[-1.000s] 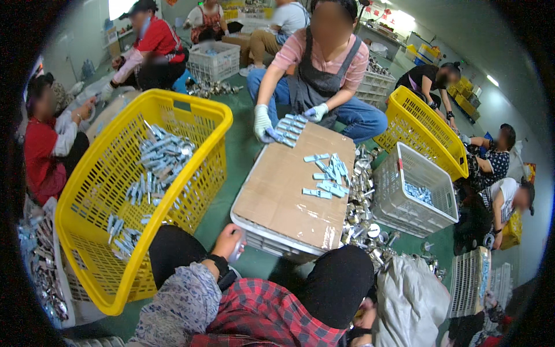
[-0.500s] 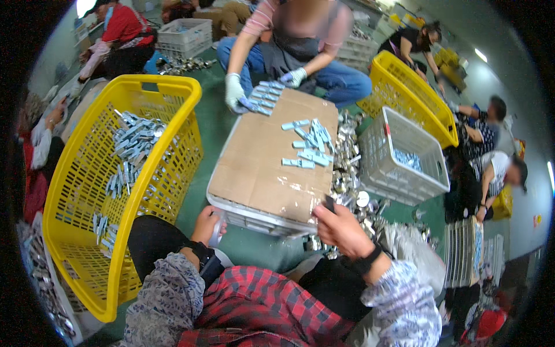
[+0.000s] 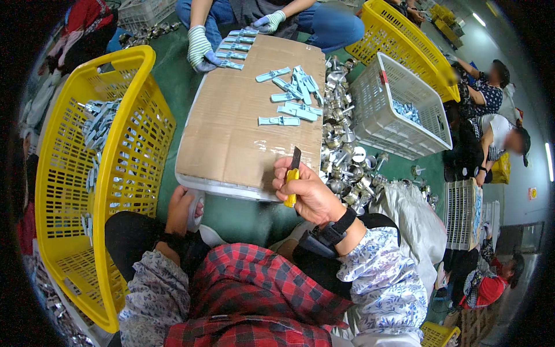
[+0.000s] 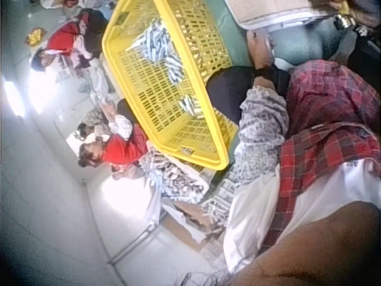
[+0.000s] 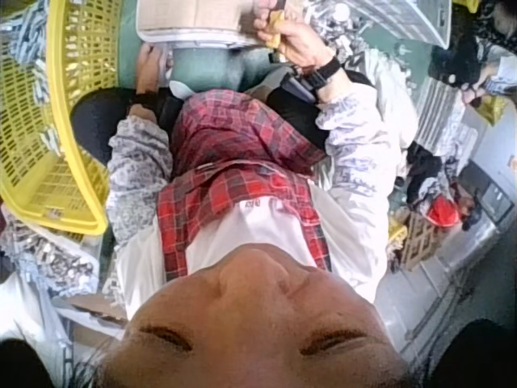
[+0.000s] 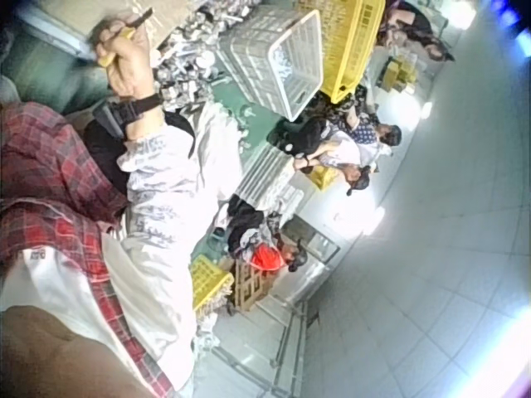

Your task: Sorting and packing small metal hardware components in a manufacturing environment.

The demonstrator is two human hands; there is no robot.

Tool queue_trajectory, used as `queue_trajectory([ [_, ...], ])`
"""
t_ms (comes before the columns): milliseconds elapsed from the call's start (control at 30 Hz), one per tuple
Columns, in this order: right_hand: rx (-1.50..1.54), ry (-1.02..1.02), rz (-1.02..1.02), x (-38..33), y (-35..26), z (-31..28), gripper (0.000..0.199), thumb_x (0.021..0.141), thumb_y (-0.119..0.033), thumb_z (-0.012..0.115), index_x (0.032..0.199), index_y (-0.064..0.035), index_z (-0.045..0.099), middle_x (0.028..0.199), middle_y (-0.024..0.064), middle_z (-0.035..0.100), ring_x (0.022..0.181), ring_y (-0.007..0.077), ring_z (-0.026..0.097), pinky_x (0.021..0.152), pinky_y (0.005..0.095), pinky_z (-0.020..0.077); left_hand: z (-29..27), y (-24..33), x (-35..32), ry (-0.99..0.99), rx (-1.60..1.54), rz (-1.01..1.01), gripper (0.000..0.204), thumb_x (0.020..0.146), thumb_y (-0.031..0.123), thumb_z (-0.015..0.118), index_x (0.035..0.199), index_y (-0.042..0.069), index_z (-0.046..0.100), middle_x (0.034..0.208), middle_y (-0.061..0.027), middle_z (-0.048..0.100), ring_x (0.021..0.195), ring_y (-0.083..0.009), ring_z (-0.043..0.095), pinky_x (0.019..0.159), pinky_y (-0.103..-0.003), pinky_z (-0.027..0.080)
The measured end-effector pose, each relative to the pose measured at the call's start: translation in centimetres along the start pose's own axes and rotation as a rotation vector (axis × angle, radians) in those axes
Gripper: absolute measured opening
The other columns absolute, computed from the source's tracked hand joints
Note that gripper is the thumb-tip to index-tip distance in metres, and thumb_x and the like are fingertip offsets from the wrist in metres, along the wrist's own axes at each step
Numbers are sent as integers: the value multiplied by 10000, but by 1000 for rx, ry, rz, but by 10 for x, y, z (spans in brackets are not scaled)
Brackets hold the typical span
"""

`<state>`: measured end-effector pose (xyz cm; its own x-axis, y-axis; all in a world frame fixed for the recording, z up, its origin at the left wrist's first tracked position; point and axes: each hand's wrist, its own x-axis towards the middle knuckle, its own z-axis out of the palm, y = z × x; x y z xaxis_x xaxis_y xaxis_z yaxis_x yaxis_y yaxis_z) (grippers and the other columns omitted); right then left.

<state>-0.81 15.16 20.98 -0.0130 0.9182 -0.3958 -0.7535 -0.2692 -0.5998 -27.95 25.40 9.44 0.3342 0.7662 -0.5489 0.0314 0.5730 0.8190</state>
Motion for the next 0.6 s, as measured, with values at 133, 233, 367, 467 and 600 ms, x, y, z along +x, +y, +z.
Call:
queue_trajectory([
  [133, -19, -16, 0, 1, 0, 5, 392, 647, 142, 471, 996, -36, 457, 829, 16, 462, 679, 119, 448, 534, 231, 362, 2, -2, -2, 5, -40, 34, 303, 778, 108, 422, 1074, 59, 464, 661, -70, 532, 492, -131, 502, 476, -243, 437],
  [233, -36, -13, -3, 2, 0, 8, 382, 659, 136, 465, 996, -44, 451, 831, 12, 451, 678, 113, 439, 532, 226, 357, 2, 2, -3, -6, -7, 10, 298, 788, 89, 395, 1078, 45, 447, 666, -80, 526, 485, -137, 492, 464, -248, 435],
  [367, -65, -15, -9, 8, -2, 7, 356, 670, 137, 450, 963, -65, 447, 835, 4, 424, 687, 104, 426, 535, 215, 356, 4, 5, -2, 30, -22, -11, 287, 769, 97, 416, 1046, 50, 475, 662, -72, 532, 490, -126, 501, 473, -237, 437],
  [467, -91, -28, -17, 13, -4, 9, 329, 679, 134, 443, 931, -76, 440, 835, 1, 410, 697, 102, 424, 530, 208, 354, 2, 6, 2, 14, 3, 10, 278, 766, 94, 415, 1033, 47, 478, 661, -70, 532, 487, -124, 505, 466, -233, 434],
  [600, -148, 15, -34, 16, -6, 15, 298, 694, 117, 447, 913, -85, 435, 833, -6, 407, 691, 102, 418, 517, 207, 349, 2, 8, 2, 3, -10, 47, 251, 766, 90, 415, 1004, 41, 478, 654, -69, 528, 481, -131, 507, 458, -239, 434],
])
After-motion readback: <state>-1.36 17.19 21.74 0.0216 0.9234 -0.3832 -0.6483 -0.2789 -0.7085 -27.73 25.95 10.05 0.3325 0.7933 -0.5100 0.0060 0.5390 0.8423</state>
